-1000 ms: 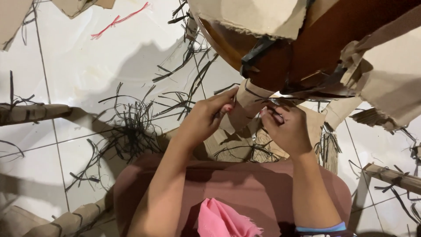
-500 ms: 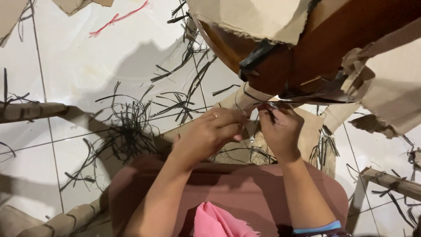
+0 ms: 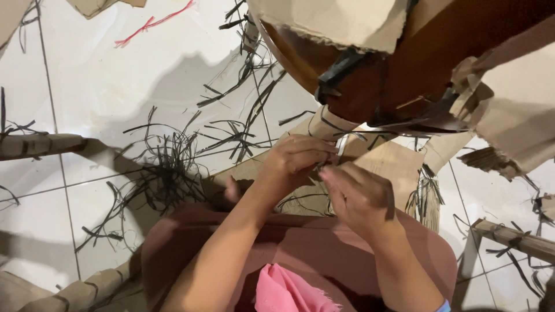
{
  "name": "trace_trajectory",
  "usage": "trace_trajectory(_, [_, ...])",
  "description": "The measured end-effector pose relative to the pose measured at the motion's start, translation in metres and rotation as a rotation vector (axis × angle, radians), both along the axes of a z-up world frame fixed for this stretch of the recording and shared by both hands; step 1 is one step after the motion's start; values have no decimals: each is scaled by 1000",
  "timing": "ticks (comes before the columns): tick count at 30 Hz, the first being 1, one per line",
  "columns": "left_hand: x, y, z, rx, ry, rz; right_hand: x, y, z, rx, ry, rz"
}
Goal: Wrapping chair legs with dark plastic strips over cardboard padding in a workshop.
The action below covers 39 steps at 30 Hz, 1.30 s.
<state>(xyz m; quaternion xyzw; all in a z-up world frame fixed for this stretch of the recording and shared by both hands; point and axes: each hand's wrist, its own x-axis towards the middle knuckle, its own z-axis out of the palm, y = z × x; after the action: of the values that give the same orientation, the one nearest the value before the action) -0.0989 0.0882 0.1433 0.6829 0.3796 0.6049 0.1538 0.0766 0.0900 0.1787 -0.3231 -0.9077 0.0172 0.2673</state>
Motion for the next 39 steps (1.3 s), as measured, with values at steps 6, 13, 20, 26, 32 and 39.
trace_trajectory(6, [-10, 2, -1, 40, 64, 20, -5, 3, -15, -166, 428, 112])
trace_trajectory(13, [-14, 1, -5, -32, 119, 55, -19, 12, -1, -82, 483, 22])
trace_trajectory(20, [-18, -6, 4, -122, 43, 60, -20, 15, -7, 51, 508, 78])
trace_trajectory(26, [-19, -10, 24, -125, -35, 45, -24, 18, -14, 176, 521, 91])
trace_trajectory(32, [-16, -10, 22, -132, -70, 99, -20, 24, -19, 169, 499, 159])
trace_trajectory(39, [-17, -11, 28, -69, 177, 275, -16, 21, -44, 229, 237, 10])
